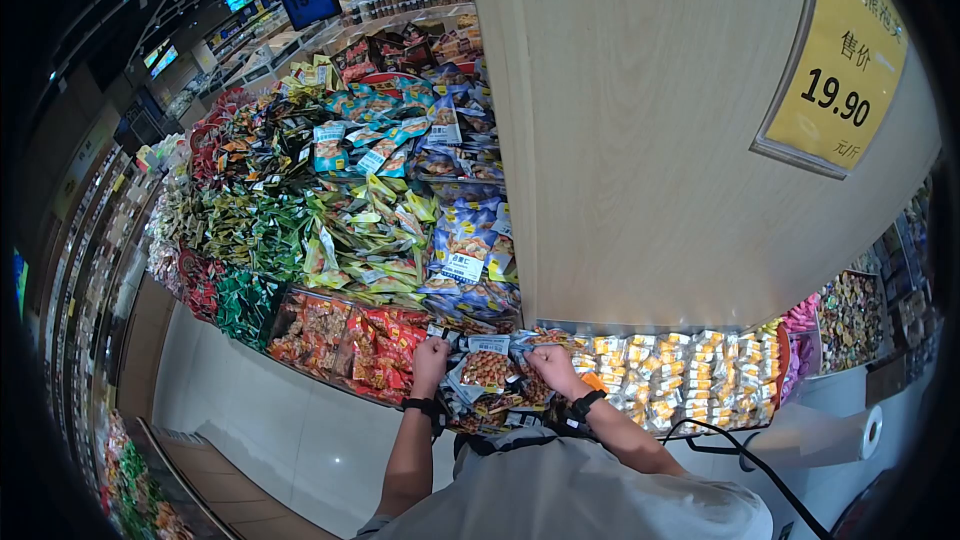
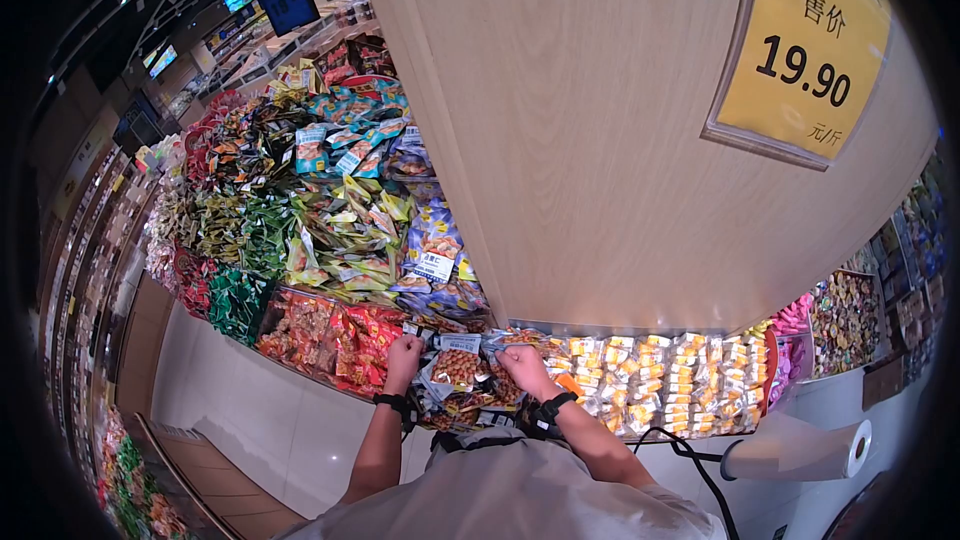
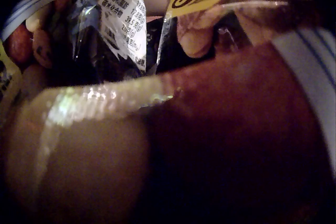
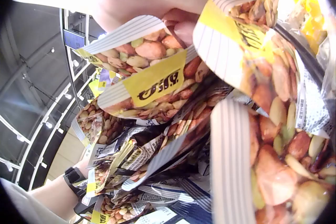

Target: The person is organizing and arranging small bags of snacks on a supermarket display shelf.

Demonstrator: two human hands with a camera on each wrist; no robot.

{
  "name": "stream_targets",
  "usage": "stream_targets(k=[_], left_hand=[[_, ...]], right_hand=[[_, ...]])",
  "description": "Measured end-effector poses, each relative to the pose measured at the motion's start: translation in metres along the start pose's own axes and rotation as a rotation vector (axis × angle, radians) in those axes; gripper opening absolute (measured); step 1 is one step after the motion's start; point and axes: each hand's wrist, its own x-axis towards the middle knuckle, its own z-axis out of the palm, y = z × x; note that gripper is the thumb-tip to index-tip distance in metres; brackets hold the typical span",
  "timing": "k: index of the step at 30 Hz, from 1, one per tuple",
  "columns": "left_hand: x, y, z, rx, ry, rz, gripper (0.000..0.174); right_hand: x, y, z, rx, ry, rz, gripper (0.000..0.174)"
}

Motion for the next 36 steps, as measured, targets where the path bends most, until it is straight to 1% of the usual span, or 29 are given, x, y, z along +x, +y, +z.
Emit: stream_targets(k=[5,11,14,20,29,36], left_hand=[[-0.001,0.006,-0.002,0.040,-0.006,-0.007,0.033],[0.001,-0.003,0.001,-0.004,0.001,0.016,0.034],[0.004,-0.013,0.003,0.054,-0.002,0.023,0.035],[0.003,-0.006,0.001,0.032,0.005,0.016,0.035],[0.001,-0.010,0.002,0.034,0.012,0.025,0.035],[0.005,-0.013,0.004,0.028,0.010,0.047,0.033]], right_hand=[[0.000,0.000,0.000,0.024,-0.001,-0.029,0.042],[0.000,0.001,0.001,0.028,0.006,-0.024,0.043],[0.000,0.002,0.000,0.021,-0.007,-0.010,0.042],[-0.003,-0.007,-0.001,0.042,-0.005,-0.006,0.043],[-0.004,-0.011,-0.002,0.017,0.002,-0.039,0.042],[-0.002,-0.001,0.000,0.023,0.012,-0.051,0.043]])
